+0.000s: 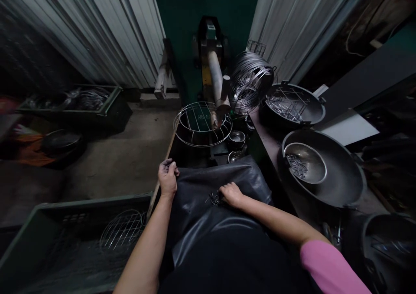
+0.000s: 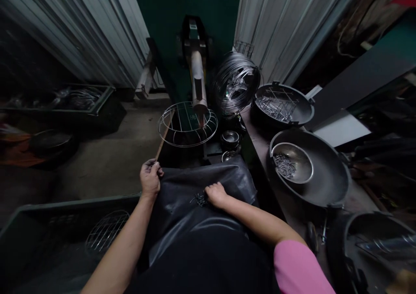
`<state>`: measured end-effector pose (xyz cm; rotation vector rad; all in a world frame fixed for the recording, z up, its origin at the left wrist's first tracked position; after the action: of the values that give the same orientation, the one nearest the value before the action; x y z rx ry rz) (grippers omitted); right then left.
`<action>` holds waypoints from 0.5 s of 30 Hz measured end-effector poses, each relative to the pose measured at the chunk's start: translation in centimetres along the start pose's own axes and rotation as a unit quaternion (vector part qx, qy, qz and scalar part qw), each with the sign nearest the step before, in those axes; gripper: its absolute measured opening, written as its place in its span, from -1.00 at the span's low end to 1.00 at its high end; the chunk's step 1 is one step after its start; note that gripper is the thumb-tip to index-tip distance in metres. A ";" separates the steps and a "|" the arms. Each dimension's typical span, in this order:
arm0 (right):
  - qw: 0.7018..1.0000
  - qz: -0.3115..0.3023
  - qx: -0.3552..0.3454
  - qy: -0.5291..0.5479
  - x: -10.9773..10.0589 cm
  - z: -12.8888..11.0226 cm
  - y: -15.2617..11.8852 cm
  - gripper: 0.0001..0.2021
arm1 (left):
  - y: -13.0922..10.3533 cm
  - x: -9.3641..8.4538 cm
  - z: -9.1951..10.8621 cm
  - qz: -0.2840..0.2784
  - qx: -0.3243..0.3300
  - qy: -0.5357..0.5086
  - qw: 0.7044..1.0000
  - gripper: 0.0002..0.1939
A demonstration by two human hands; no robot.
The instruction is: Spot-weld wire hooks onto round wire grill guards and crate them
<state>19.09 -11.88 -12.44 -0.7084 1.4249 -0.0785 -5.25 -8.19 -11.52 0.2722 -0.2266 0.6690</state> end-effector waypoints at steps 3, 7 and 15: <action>0.998 0.016 -0.042 -0.050 0.4 -0.6 -0.3 -0.80 | -0.1 0.3 0.0 -0.008 -0.001 0.011 1.000 -0.73; 0.994 0.004 -0.099 -0.049 0.4 -1.2 -0.6 -0.75 | -0.1 0.4 0.0 -0.014 0.002 0.023 1.000 -0.73; 0.984 -0.066 0.012 0.163 -2.1 3.8 -0.8 -0.86 | 0.0 0.2 -0.2 -0.020 0.009 0.035 0.999 -0.74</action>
<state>22.46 -10.00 -10.31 -0.7955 1.6840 -0.3273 -5.02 -8.02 -11.67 0.2688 -0.1474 0.6408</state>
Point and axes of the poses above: each hand's wrist, its own y-axis towards the middle knuckle, its own x-axis out of the palm, z = x × y, the point moved 3 cm from there along y, towards the middle knuckle, and after that the axes turned 14 degrees about x, right-handed, at the moved point
